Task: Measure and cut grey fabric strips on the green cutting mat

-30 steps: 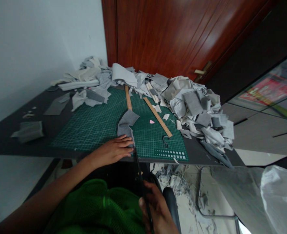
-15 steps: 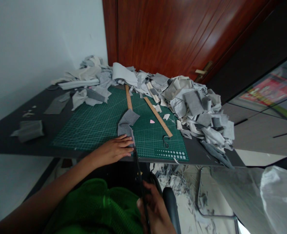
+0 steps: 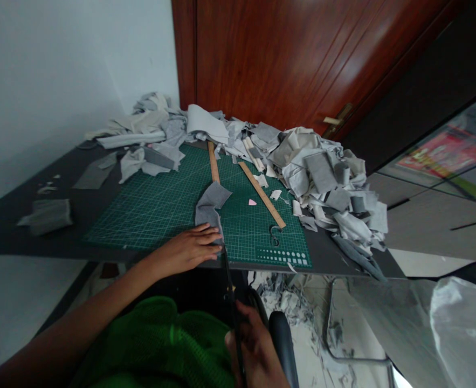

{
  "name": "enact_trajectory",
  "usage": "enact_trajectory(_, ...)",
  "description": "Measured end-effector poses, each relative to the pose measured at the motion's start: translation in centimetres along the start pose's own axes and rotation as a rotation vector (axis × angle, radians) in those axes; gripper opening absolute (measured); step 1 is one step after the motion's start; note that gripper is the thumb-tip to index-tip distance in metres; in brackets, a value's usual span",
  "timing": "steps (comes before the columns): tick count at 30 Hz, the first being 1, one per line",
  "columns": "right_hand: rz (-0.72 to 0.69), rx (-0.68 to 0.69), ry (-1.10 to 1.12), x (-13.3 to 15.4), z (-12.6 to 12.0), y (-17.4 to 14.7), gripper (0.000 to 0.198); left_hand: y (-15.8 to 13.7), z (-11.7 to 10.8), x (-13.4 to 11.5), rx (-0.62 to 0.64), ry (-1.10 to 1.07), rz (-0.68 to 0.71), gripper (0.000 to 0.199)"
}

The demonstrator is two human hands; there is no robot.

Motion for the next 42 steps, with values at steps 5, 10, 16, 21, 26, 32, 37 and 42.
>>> enact_trajectory(5,0.03,-0.001,-0.022,0.3,0.1,-0.1,0.079,0.1,-0.3,-0.1,-0.014,0.0,0.004,0.025)
enact_trajectory(10,0.077,0.024,-0.037,1.3,0.4,0.0,0.075,0.0,-0.8,0.7,-0.05,0.008,-0.113,0.025)
enact_trajectory(16,0.038,0.104,-0.041,2.6,1.7,0.8,0.068,0.0,-0.8,0.9,-0.052,-0.036,-0.133,0.025)
enact_trajectory(21,0.031,0.079,-0.002,3.0,2.1,1.6,0.063,0.1,-0.5,1.0,-0.013,-0.009,-0.134,0.028)
enact_trajectory(26,0.03,0.075,0.002,3.5,2.4,2.0,0.064,0.1,-0.5,1.0,-0.004,-0.039,-0.142,0.027)
enact_trajectory(32,0.004,0.074,-0.023,3.3,2.6,1.8,0.064,0.0,-0.3,1.0,0.003,-0.052,-0.142,0.031)
enact_trajectory(37,0.001,0.094,-0.058,2.9,2.8,1.5,0.062,0.0,-0.3,1.0,-0.002,-0.051,-0.133,0.031)
enact_trajectory(42,-0.01,0.094,-0.078,3.2,2.7,1.3,0.065,0.1,-0.4,0.9,-0.014,-0.055,-0.131,0.03)
Point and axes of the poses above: each hand's wrist, its own y-axis towards the middle knuckle, its own z-axis out of the palm, x = y × z, the point moved 10 cm from there along y, towards the middle knuckle, and after that the axes turned 12 degrees about y, right-handed, at the moved point
